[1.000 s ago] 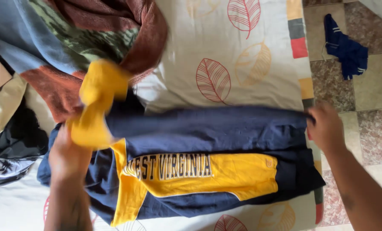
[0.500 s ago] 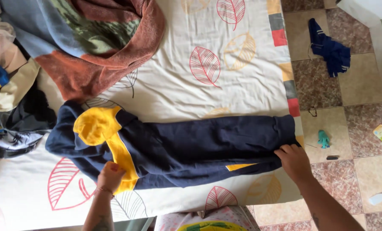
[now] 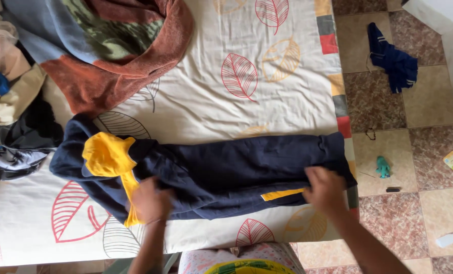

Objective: The recorder folds a sweatshirt and a pair of shorts on a bed and then places them into a dresser drawer.

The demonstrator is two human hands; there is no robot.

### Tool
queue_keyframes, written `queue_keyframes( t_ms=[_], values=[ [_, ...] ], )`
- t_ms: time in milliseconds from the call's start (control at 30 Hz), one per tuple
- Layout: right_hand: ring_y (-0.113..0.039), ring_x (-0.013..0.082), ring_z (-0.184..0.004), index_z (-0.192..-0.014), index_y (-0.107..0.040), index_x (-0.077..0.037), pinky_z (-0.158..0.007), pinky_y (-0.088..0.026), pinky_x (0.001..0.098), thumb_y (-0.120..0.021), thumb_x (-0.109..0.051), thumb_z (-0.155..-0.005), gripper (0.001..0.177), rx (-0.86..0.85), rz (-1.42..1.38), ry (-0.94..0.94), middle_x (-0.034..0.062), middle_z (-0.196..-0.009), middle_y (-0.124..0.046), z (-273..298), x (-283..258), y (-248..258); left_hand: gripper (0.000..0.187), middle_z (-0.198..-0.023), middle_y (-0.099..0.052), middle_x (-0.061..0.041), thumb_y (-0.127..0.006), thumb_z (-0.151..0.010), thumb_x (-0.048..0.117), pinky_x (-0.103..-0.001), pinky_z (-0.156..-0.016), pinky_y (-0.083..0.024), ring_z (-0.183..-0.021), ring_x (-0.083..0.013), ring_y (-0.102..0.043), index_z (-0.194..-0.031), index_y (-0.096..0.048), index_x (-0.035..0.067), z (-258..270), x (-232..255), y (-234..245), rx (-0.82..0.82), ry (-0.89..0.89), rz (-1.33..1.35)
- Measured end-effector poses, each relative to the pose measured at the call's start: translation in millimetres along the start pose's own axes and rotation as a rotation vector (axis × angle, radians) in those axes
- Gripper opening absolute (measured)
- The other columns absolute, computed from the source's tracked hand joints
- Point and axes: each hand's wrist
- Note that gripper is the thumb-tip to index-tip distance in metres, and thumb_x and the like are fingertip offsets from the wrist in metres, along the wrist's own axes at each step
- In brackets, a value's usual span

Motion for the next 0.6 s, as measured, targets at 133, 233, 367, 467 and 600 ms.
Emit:
queue_keyframes(
  t_ms=[133, 233, 367, 467, 600],
  values=[
    [-0.058, 0.0348, -0.125, -0.126, -0.063, -0.005, -0.102, -0.046, 0.0448, -0.073, -0.021, -0.08, 0.05, 0.087, -0.241, 0.268, 0.0147, -0.137, -0.061, -8.3, -26.2, -61.8, 0.016, -0.1, -0.074, -0.004, -0.071, -0.078, 0.024, -0.038, -0.09, -0.057, -0.096, -0.0257, -0.071, -0.091, -0.077, 0.018, 8.9, 137.4, -71.8, -0.417, -0.134, 0.181],
    [-0.055, 0.0387, -0.119, -0.133, -0.056, 0.007, -0.101, -0.045, 0.0462, -0.07, -0.019, -0.084, 0.057, -0.029, -0.204, 0.224, 0.0232, -0.133, -0.059, -23.2, -34.1, -84.2, 0.013, -0.095, -0.071, -0.003, -0.062, -0.084, 0.017, -0.045, -0.079, -0.052, -0.092, -0.0263, -0.068, -0.094, -0.071, 0.021, 21.7, 221.9, -112.5, -0.381, -0.614, 0.198],
    [-0.057, 0.0345, -0.113, -0.128, -0.058, 0.0, -0.096, -0.045, 0.0473, -0.067, -0.016, -0.082, 0.05, -0.179, -0.135, 0.178, 0.0174, -0.124, -0.062, -47.8, -41.0, -65.6, 0.027, -0.098, -0.068, -0.005, -0.065, -0.078, 0.019, -0.046, -0.076, -0.053, -0.091, -0.0288, -0.067, -0.104, -0.067, 0.016, 12.1, 272.7, -130.5, -0.325, -0.575, 0.265],
    [-0.06, 0.0351, -0.108, -0.123, -0.061, -0.002, -0.092, -0.045, 0.0491, -0.066, -0.014, -0.081, 0.044, -0.193, -0.162, 0.139, 0.0171, -0.116, -0.065, -69.7, -41.0, -48.6, 0.025, -0.099, -0.066, -0.006, -0.063, -0.083, 0.015, -0.043, -0.072, -0.057, -0.09, -0.0282, -0.068, -0.107, -0.067, 0.016, 3.5, 282.6, -146.1, -0.37, -0.507, 0.273],
    [-0.066, 0.0384, -0.097, -0.098, -0.066, -0.006, -0.086, -0.049, 0.0537, -0.061, -0.012, -0.081, 0.019, -0.207, -0.314, -0.057, 0.0169, -0.097, -0.072, -101.3, -44.0, -38.3, 0.018, -0.093, -0.067, -0.002, -0.065, -0.085, 0.014, -0.04, -0.066, -0.059, -0.087, -0.0239, -0.072, -0.101, -0.072, 0.018, -11.9, 291.6, -129.7, -0.263, -0.434, 0.417]
  ],
)
Point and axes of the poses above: each hand's wrist, its own z-axis away from the middle knuckle, its own y-axis out of the back of the hand, x = y × z
